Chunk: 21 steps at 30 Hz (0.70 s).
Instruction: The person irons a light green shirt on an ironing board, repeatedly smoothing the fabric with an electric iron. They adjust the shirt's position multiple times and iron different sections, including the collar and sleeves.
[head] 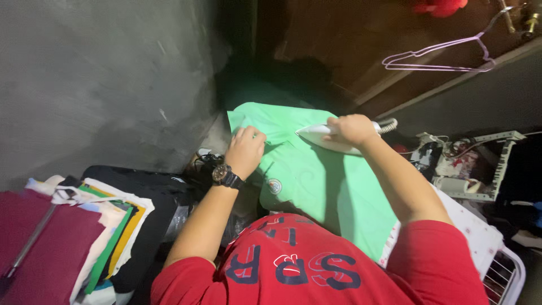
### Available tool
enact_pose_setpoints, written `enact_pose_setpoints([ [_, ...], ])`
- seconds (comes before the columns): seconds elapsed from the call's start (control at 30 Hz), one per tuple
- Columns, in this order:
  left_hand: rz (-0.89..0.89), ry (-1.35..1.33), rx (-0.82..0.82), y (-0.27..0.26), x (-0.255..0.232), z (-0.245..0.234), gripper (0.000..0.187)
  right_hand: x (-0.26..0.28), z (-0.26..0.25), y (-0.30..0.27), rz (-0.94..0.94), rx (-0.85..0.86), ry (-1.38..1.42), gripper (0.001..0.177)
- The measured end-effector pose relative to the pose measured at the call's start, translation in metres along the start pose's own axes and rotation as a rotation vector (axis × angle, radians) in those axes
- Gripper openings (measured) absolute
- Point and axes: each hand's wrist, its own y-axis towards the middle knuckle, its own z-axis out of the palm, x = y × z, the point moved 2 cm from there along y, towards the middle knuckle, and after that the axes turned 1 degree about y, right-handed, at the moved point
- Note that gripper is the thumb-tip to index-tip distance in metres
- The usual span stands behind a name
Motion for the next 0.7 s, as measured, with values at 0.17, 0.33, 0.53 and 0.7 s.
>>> enact_pose_setpoints([
  [0.17, 0.006, 0.040, -0.004, -0.016, -0.008, -0.005, 0.008, 0.026, 0.015, -0.010, 0.242, -0.013, 0.091, 0.053],
  [0.33, 0.056, -0.008, 0.012, -0.017, -0.019, 0.003, 0.007, 0.052, 0.043, 0.040, 0.320, -0.179, 0.200, 0.052],
  [0.53, 0.050, 0.039, 0.090, -0.009, -0.031, 0.014, 0.005, 0.058, 0.046, 0.120, 0.401, -0.331, 0.404, 0.056],
  [0.7, 0.081, 0.070, 0.074, -0.005, -0.030, 0.001, 0.010, 0.068, 0.063, 0.081, 0.365, -0.255, 0.426, 0.050],
])
